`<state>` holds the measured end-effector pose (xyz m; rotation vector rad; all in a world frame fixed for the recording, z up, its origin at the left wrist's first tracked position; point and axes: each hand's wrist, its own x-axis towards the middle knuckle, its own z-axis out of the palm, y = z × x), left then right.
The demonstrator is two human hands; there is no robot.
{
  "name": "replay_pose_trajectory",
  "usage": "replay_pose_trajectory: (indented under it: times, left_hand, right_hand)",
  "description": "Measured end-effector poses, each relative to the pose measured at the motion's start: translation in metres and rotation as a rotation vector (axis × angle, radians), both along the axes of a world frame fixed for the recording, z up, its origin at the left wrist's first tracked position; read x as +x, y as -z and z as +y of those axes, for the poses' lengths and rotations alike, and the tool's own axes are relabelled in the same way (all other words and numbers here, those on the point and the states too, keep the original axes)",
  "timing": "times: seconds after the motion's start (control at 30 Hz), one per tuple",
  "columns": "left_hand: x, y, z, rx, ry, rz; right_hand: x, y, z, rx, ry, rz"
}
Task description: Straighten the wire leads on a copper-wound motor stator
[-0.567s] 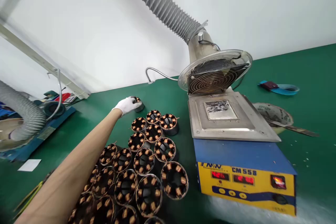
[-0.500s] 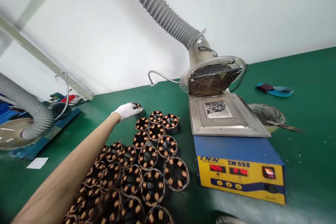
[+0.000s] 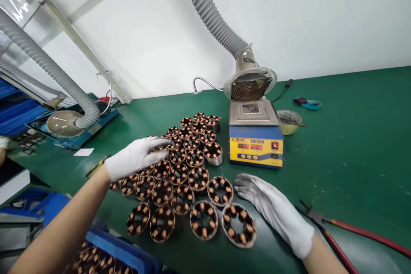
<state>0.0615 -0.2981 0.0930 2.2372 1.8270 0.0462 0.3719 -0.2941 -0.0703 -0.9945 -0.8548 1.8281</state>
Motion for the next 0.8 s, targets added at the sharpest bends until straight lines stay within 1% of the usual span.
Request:
replay_pose_trajectory:
  times: [0.07, 0.1, 0.13, 0.17, 0.2, 0.27, 0.3, 0.33, 0.37, 0.43, 0.47, 0.5, 0.53, 0.57, 0.6, 0.63, 0.7, 0.77, 0.8]
  left_hand:
    - [0.012, 0.000, -0.050, 0.094, 0.067, -0.011]
    - [0.015, 0.004, -0.074, 0.133, 0.086, -0.028]
    - [0.018, 0.010, -0.096, 0.223, 0.110, -0.044]
    - [0.020, 0.019, -0.115, 0.305, 0.105, -0.043]
    - [0.022, 0.030, -0.131, 0.371, 0.068, -0.026]
    - [0.029, 0.055, -0.154, 0.532, -0.058, 0.025]
    - [0.035, 0.068, -0.161, 0.597, -0.094, 0.043]
    - [0.042, 0.080, -0.165, 0.613, -0.092, 0.049]
    - [0.050, 0.092, -0.167, 0.625, -0.056, 0.045]
    - [0.067, 0.113, -0.165, 0.630, 0.071, 0.073]
    - [0.075, 0.122, -0.162, 0.650, 0.119, 0.114]
    - [0.081, 0.130, -0.157, 0.677, 0.139, 0.169]
    - [0.084, 0.137, -0.151, 0.710, 0.139, 0.228]
    - [0.086, 0.142, -0.144, 0.746, 0.134, 0.277]
    - [0.087, 0.146, -0.137, 0.779, 0.134, 0.312]
    - [0.087, 0.147, -0.129, 0.813, 0.157, 0.335]
    - [0.089, 0.147, -0.114, 0.858, 0.248, 0.373]
    - [0.094, 0.143, -0.104, 0.859, 0.300, 0.421]
    - [0.097, 0.143, -0.102, 0.847, 0.305, 0.450]
  right_hand:
    - [-0.001, -0.006, -0.002, -0.013, -0.030, 0.047]
    - [0.000, -0.007, -0.003, 0.001, -0.035, 0.043]
    - [0.000, -0.007, -0.003, 0.014, -0.040, 0.037]
    - [0.000, -0.008, -0.004, 0.022, -0.043, 0.032]
    - [0.000, -0.008, -0.005, 0.027, -0.045, 0.032]
    - [0.000, -0.010, -0.007, 0.046, -0.050, 0.017]
    - [-0.001, -0.011, -0.008, 0.059, -0.054, -0.008]
    - [-0.002, -0.013, -0.010, 0.077, -0.053, -0.052]
    - [-0.002, -0.015, -0.013, 0.099, -0.045, -0.111]
    - [0.000, -0.019, -0.023, 0.162, 0.023, -0.257]
    - [0.003, -0.020, -0.031, 0.203, 0.077, -0.331]
    - [0.006, -0.020, -0.041, 0.252, 0.139, -0.409]
    - [0.011, -0.018, -0.053, 0.312, 0.187, -0.489]
    - [0.016, -0.016, -0.064, 0.377, 0.203, -0.584]
    - [0.020, -0.013, -0.076, 0.451, 0.199, -0.706]
    - [0.024, -0.010, -0.085, 0.550, 0.152, -0.821]
    - [0.027, -0.004, -0.097, 0.785, 0.021, -1.005]
    - [0.025, -0.002, -0.097, 0.965, -0.092, -1.158]
    - [0.023, -0.003, -0.093, 1.022, -0.131, -1.217]
